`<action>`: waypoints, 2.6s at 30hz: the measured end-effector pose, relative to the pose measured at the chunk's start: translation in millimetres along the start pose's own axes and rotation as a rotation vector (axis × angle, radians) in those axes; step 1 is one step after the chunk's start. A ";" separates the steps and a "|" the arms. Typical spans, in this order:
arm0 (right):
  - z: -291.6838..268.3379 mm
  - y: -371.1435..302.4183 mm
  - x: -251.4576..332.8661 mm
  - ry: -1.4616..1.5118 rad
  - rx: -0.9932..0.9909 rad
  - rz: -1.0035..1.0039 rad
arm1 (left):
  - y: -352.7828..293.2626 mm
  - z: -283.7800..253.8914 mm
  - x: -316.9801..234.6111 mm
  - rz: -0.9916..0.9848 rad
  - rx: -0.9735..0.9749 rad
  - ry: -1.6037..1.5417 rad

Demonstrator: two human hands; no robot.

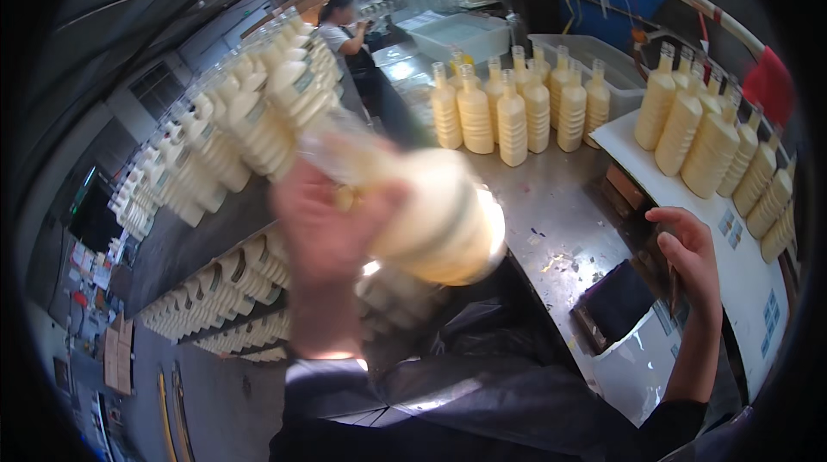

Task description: The person picks up a plastic bottle and applies a label to its side, smoothing it with a card. They repeat this process for multiple bottles, placing each labeled bottle on a nearby surface.

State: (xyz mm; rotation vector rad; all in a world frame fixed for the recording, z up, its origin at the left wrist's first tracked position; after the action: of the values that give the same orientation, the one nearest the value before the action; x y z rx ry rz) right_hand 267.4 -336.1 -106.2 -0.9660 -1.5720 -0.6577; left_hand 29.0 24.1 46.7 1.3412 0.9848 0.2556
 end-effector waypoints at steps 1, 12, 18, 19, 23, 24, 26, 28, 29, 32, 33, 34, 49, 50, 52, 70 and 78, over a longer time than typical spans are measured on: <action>6.5 12.3 6.0 -0.030 0.017 -0.038 | -1.2 -4.4 -3.2 0.008 -0.014 0.022; 66.6 87.6 5.8 0.055 0.136 -0.021 | 84.6 -215.2 -22.9 -0.079 -0.242 1.071; 59.7 97.1 -25.7 0.063 0.082 0.042 | 105.6 -248.7 27.6 -0.106 -0.222 1.327; 58.1 95.4 -29.0 0.025 0.069 0.068 | 107.5 -249.5 35.6 -0.123 -0.200 1.356; 45.8 90.8 -40.6 -0.061 0.010 0.134 | 112.0 -254.7 72.2 -0.190 -0.160 1.416; 44.0 90.0 -42.7 -0.063 -0.003 0.142 | 115.3 -258.1 79.7 -0.239 -0.148 1.471; 37.8 94.5 -54.4 -0.054 -0.012 0.148 | 116.5 -260.2 91.6 -0.244 -0.127 1.455; 36.4 96.6 -59.7 -0.055 -0.020 0.153 | 118.0 -259.1 101.0 -0.240 -0.112 1.475; 35.4 98.3 -58.7 -0.061 -0.024 0.149 | 119.8 -260.1 104.5 -0.231 -0.113 1.502; 30.6 97.2 -64.8 -0.046 -0.052 0.180 | 126.8 -265.9 130.8 -0.275 -0.085 1.494; 30.7 95.9 -63.4 -0.041 -0.063 0.197 | 126.3 -275.9 143.0 -0.307 -0.072 1.477; 34.2 96.6 -61.9 -0.066 -0.059 0.235 | 127.9 -286.3 145.3 -0.246 -0.081 1.486; -26.9 24.9 -86.5 -0.079 -0.085 0.310 | 44.1 71.0 107.9 0.498 0.055 0.490; -26.3 19.3 -92.8 -0.091 -0.055 0.289 | 48.1 98.3 126.9 0.453 0.129 0.508; -16.6 12.6 -101.9 -0.177 0.029 0.333 | 51.0 138.1 173.2 0.301 0.230 0.479; 5.3 -7.0 -148.2 -0.549 0.123 0.432 | -4.9 270.3 436.6 -0.419 0.238 0.195; 11.4 -4.2 -150.6 -0.626 -0.025 0.500 | -2.1 269.9 399.6 -0.314 0.336 0.411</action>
State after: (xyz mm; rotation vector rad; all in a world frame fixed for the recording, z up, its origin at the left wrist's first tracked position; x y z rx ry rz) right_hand 264.5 -364.1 -254.6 -1.6162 -1.7430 -0.0116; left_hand 458.7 104.0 -157.1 1.4383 1.6227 0.1298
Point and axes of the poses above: each hand's wrist, its own y-axis towards the middle knuckle, its own z-axis out of the palm, x = y × z, the point moved 6 cm from there along y, towards the middle knuckle, and after that the axes turned 12 degrees about z, right-handed, at the moved point
